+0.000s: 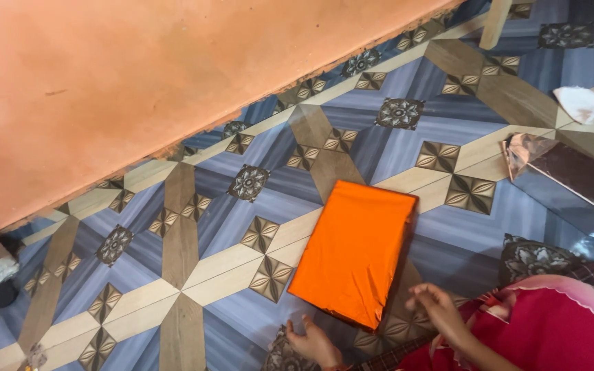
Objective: The person wraps two small rectangular boxes with orange and silver metallic wrapping paper. They fold the paper around each box, smooth the edges, and secure the folds with clear tape. The wrapped boxes are placed on the floor.
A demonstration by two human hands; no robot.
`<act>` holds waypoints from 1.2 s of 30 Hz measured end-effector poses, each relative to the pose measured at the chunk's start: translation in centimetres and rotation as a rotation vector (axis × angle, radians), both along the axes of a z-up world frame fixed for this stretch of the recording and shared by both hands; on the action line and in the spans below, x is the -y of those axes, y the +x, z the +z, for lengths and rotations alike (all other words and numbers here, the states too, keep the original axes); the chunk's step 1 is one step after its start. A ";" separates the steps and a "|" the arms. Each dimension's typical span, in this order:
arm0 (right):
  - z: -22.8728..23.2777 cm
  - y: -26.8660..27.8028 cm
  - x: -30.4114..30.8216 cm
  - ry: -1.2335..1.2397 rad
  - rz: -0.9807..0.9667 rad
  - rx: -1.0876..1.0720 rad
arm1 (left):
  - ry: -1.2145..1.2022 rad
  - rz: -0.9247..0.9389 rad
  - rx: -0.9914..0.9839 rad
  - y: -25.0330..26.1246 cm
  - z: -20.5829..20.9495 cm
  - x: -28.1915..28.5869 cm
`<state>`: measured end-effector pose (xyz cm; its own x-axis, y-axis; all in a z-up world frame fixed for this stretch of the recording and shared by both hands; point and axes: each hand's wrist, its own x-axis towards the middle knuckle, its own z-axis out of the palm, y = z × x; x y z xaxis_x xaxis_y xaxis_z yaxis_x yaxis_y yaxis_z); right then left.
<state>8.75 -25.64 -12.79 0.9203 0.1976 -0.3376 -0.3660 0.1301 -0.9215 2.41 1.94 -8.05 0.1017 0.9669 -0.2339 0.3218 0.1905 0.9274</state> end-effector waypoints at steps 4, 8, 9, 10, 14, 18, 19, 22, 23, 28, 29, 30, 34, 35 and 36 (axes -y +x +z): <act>0.0 3.5 1.2 -0.244 -0.143 0.050 | 0.028 -0.230 -0.110 -0.7 -1.0 1.7; 0.9 9.6 3.3 -0.044 -0.360 0.426 | -0.005 -0.486 -0.128 -0.9 -1.4 5.3; 1.4 11.5 4.4 -0.258 -0.382 0.304 | 0.025 -0.574 -0.144 -1.1 -1.2 6.3; 1.7 13.3 4.6 -0.347 -0.352 0.394 | -0.059 -0.637 -0.164 -1.1 -0.7 7.0; 2.2 17.5 4.5 -0.487 -0.194 0.616 | -0.516 -0.798 -0.262 -1.1 2.1 6.6; 2.0 18.0 3.9 -0.533 -0.222 0.503 | -0.509 -0.811 -0.270 0.0 1.9 5.4; 2.0 18.1 3.8 -0.524 -0.207 0.337 | -0.419 -0.815 -0.257 0.4 1.2 4.9; 1.8 17.3 3.4 -0.645 -0.200 0.103 | -0.047 -0.862 -0.232 0.7 -1.3 3.2; 1.7 16.8 3.3 -0.790 -0.229 0.208 | 0.017 -0.860 -0.232 0.7 -2.0 2.7; 2.9 17.3 4.0 -0.609 -0.318 0.597 | 0.203 -0.733 -0.496 0.6 -1.9 2.6; 3.1 17.2 3.7 -0.569 -0.275 0.473 | 0.240 -0.679 -0.447 0.9 -1.2 2.8; 3.2 17.0 3.5 -0.529 -0.228 0.347 | 0.275 -0.624 -0.400 1.2 -0.5 3.1; 3.0 14.9 1.9 -0.769 -0.327 0.731 | -0.327 -0.434 -0.092 2.1 1.8 4.0; 2.9 14.4 1.4 -0.683 -0.336 0.639 | -0.354 -0.390 0.041 2.2 1.9 4.2; 2.8 13.9 0.8 -0.595 -0.344 0.546 | -0.376 -0.343 0.173 2.9 1.9 4.2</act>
<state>22.68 -26.43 -10.02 0.9596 -0.1892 0.2081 0.1166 -0.4058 -0.9065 5.32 -2.22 -6.15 0.4650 0.7240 -0.5095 0.2727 0.4304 0.8605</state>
